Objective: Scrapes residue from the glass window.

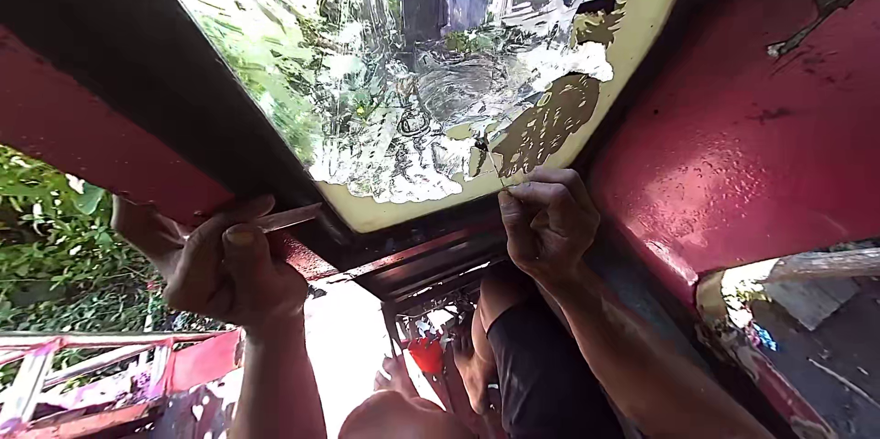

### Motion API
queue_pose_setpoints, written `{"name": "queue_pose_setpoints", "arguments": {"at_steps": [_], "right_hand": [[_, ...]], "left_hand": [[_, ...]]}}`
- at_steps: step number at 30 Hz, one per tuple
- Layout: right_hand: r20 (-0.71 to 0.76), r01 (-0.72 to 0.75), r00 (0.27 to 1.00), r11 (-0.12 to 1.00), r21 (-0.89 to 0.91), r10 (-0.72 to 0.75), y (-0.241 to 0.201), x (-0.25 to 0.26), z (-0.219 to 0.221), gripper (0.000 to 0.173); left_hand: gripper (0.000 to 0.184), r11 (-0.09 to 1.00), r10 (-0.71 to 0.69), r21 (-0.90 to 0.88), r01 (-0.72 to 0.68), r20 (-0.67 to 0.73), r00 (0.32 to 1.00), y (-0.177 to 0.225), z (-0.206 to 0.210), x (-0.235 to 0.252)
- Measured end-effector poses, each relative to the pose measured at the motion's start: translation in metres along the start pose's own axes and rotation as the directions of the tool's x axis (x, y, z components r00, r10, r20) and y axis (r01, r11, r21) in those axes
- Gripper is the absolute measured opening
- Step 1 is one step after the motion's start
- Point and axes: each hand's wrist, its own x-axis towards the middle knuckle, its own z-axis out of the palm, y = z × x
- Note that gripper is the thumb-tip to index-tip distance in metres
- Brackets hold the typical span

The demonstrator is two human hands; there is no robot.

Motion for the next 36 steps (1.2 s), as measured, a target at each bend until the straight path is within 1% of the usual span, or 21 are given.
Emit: {"name": "queue_pose_setpoints", "arguments": {"at_steps": [3,6,11,15,18,21,24,26,30,32,34,36], "right_hand": [[-0.016,-0.064,0.998,0.997,0.03,0.065,0.004,-0.006,-0.004,0.011],[-0.038,-0.141,0.989,0.988,0.068,0.144,0.009,-0.011,-0.012,0.008],[-0.047,-0.14,0.989,0.99,0.028,0.141,0.009,-0.024,-0.02,0.007],[-0.029,-0.181,0.983,0.982,0.056,0.182,-0.001,-0.034,-0.015,0.006],[-0.021,-0.186,0.982,0.98,0.069,0.188,-0.008,-0.044,-0.008,0.009],[-0.023,-0.223,0.974,0.97,0.095,0.226,-0.011,-0.057,-0.004,0.009],[-0.039,-0.247,0.967,0.962,0.113,0.252,-0.015,-0.068,-0.006,0.009],[-0.032,-0.242,0.969,0.965,0.101,0.246,-0.015,-0.075,-0.012,0.011],[0.036,-0.212,0.977,0.972,0.103,0.209,-0.026,-0.09,-0.023,0.014],[0.105,-0.241,0.968,0.958,0.154,0.226,-0.038,-0.099,-0.024,0.012],[0.195,-0.339,0.934,0.916,0.216,0.299,-0.045,-0.111,-0.023,0.008],[0.297,-0.465,0.869,0.859,0.213,0.397,-0.044,-0.121,-0.02,0.009]], "left_hand": [[0.03,1.0,-0.013,-0.001,0.013,0.003,1.0,-0.001,-0.001,0.0],[0.031,1.0,-0.023,0.015,0.024,-0.009,1.0,-0.002,-0.002,-0.001],[0.032,0.999,-0.027,0.034,0.028,-0.028,0.999,-0.003,-0.002,-0.002],[0.033,0.999,-0.018,0.05,0.019,-0.028,0.999,-0.004,-0.003,-0.001],[0.033,1.0,-0.007,0.027,0.008,-0.024,1.0,-0.004,-0.002,0.0],[0.033,1.0,-0.007,0.0,0.007,-0.019,1.0,-0.002,0.0,0.001],[0.03,1.0,-0.019,-0.013,0.018,-0.04,0.999,-0.001,0.001,-0.001],[0.031,1.0,-0.023,0.002,0.023,-0.03,0.999,-0.003,-0.001,-0.002],[0.032,1.0,-0.01,0.022,0.01,-0.033,0.999,0.0,0.001,0.0],[0.031,1.0,-0.009,-0.01,0.009,-0.023,1.0,0.001,0.001,0.001],[0.03,0.999,-0.009,-0.038,0.008,-0.023,1.0,0.002,0.002,0.001],[0.032,0.999,-0.003,-0.037,0.002,-0.015,1.0,0.002,0.002,0.002]]}}
